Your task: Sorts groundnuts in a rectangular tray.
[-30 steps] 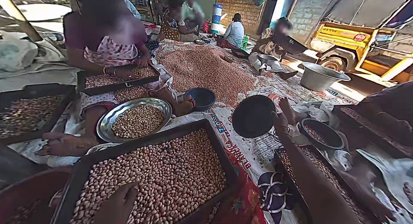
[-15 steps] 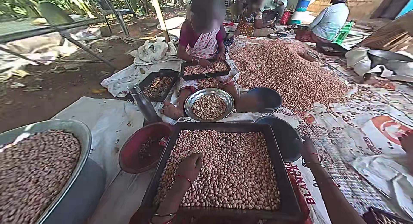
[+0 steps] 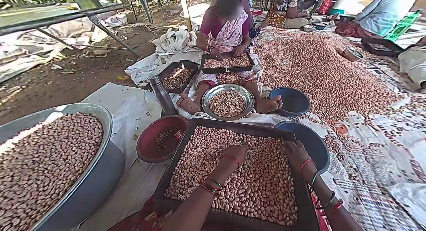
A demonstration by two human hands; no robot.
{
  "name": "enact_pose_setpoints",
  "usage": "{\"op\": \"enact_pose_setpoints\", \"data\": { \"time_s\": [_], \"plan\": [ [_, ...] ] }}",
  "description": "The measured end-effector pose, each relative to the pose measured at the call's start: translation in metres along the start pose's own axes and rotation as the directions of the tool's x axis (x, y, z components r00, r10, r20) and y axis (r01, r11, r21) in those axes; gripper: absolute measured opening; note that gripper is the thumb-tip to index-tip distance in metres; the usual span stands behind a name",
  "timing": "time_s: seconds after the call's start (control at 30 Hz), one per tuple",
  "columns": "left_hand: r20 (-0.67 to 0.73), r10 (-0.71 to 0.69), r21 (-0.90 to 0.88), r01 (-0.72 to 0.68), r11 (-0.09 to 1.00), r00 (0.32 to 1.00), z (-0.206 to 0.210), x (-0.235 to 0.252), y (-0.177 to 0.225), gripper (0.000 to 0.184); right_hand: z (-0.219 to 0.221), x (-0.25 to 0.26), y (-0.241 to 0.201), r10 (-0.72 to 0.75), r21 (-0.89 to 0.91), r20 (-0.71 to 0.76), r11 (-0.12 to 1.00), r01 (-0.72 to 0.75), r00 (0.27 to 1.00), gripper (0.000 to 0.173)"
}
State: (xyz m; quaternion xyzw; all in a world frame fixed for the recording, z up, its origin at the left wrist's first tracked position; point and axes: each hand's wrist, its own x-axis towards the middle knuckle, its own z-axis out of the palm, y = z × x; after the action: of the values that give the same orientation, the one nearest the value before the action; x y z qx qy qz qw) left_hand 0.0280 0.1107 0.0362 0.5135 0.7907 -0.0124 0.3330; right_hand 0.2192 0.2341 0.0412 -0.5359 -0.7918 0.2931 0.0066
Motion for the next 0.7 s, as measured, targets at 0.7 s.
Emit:
{"op": "enact_pose_setpoints", "data": {
  "time_s": [0.7],
  "plan": [
    [-0.342,-0.311,-0.918,-0.244,0.314,0.887,-0.026,-0.014,-0.092,0.024,0.054,0.021,-0.103,-0.149,-0.541,0.4,0.758,0.365,0.904,0.038]
  ]
}}
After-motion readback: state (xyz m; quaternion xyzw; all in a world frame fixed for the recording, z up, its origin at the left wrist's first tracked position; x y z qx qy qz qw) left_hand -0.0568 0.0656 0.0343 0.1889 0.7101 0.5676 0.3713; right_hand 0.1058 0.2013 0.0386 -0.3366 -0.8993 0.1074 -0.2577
